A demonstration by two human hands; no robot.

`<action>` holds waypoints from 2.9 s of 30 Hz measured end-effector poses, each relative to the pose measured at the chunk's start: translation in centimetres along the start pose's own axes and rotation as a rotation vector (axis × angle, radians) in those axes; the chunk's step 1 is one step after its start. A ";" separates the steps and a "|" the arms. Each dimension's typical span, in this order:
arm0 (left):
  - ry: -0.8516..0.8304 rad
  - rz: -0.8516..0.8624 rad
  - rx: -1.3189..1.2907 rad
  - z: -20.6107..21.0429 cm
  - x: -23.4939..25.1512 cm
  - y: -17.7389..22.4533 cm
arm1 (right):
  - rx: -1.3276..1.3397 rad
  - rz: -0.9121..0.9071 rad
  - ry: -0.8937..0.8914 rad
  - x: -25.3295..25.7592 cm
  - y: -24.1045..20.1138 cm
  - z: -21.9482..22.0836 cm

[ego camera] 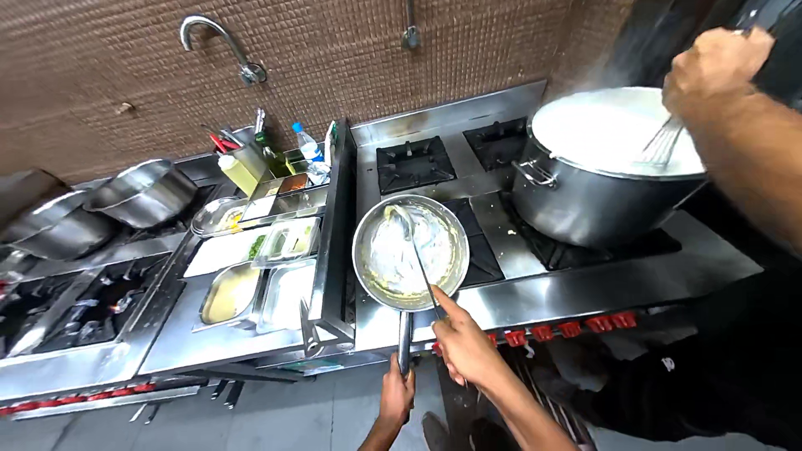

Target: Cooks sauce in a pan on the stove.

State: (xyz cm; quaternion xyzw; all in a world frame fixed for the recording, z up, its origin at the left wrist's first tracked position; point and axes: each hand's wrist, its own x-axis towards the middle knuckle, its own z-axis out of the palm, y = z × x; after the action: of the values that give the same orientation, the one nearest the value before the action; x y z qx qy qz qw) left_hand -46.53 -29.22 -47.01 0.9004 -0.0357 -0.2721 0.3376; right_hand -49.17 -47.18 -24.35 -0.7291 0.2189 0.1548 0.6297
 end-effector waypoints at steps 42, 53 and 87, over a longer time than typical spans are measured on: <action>0.046 0.038 0.056 0.3 1.0 -1.6 | 0.720 0.039 -0.166 0.7 2.2 0.6; 0.041 0.010 0.012 1.2 1.7 -2.3 | -0.582 0.120 -0.265 -3.0 5.8 -2.0; -0.041 0.012 0.119 -0.8 2.9 -2.7 | -0.752 -0.070 0.107 -3.2 4.7 -2.0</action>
State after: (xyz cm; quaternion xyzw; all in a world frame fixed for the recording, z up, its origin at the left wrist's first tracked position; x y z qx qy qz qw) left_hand -44.03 -27.39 -49.54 0.9129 -0.0643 -0.2860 0.2841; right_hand -54.37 -49.31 -26.40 -0.9234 0.1541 0.1644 0.3107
